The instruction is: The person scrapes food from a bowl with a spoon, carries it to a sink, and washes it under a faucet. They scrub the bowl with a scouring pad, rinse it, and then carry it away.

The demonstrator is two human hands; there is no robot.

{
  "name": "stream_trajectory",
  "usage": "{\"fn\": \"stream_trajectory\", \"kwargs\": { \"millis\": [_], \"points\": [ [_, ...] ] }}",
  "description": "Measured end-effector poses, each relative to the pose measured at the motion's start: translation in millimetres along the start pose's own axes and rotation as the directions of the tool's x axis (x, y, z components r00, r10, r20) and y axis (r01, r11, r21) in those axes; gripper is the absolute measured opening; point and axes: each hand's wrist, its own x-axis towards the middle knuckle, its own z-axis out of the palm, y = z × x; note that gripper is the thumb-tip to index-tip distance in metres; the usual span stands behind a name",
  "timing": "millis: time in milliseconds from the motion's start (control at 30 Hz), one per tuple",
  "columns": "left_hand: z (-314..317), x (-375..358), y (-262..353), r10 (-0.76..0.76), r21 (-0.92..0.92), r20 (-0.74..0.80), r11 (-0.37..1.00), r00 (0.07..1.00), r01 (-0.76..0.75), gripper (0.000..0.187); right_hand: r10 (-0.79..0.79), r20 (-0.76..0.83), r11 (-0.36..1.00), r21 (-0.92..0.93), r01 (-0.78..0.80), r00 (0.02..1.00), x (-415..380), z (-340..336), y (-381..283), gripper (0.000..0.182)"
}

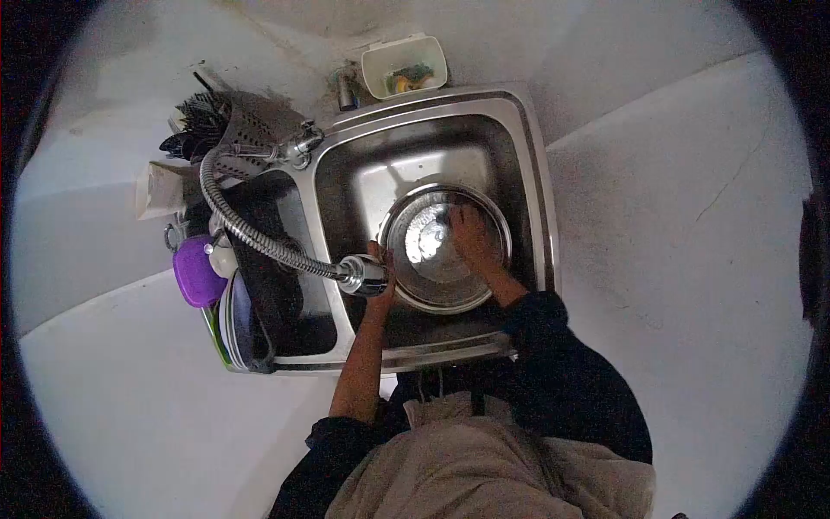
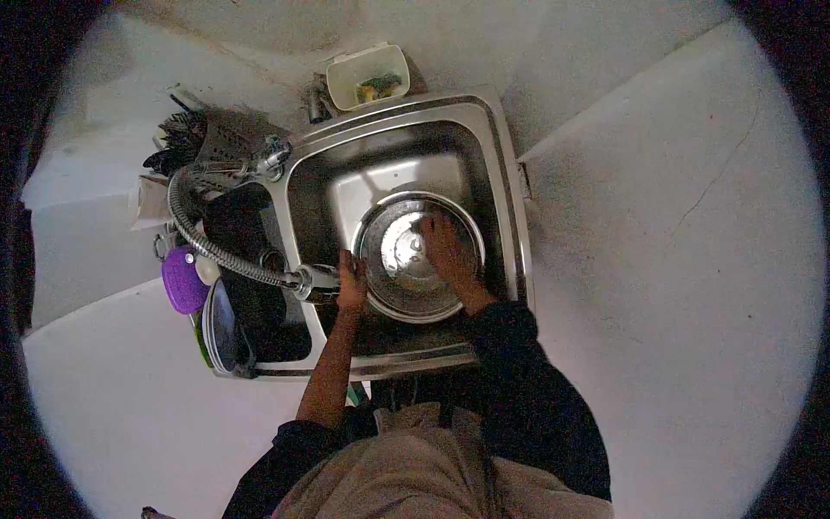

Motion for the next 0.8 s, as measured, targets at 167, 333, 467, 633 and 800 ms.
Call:
{"fn": "stream_trajectory", "kwargs": {
  "millis": [167,333,467,633,800],
  "points": [
    [3,13,57,-0.235,0.549,0.127,0.826,0.964,0.129,0.024,-0.014,0.049,0.96,0.279,0.0,0.999,6,27,-51,0.048],
    [3,9,-10,-0.074,0.395,0.176,0.919,0.982,-0.001,0.014,-0.559,0.338,0.826,0.15,0.543,0.757,-80,16,-27,0.066],
    [-1,8,26,-0.145,0.26,0.192,0.961,0.971,0.092,0.038,-0.318,0.529,0.94,0.065,0.336,0.787,-63,-12,25,0.057],
    [11,1,42,-0.189,0.376,0.049,0.913,0.981,0.157,0.055,-0.175,0.481,0.971,-0.061,0.232,0.859,-79,14,-15,0.046],
    [3,4,51,-0.216,0.446,0.099,0.882,0.971,0.15,0.051,-0.223,0.329,0.975,0.095,0.203,0.918,-55,31,-64,0.037]
  ]
}}
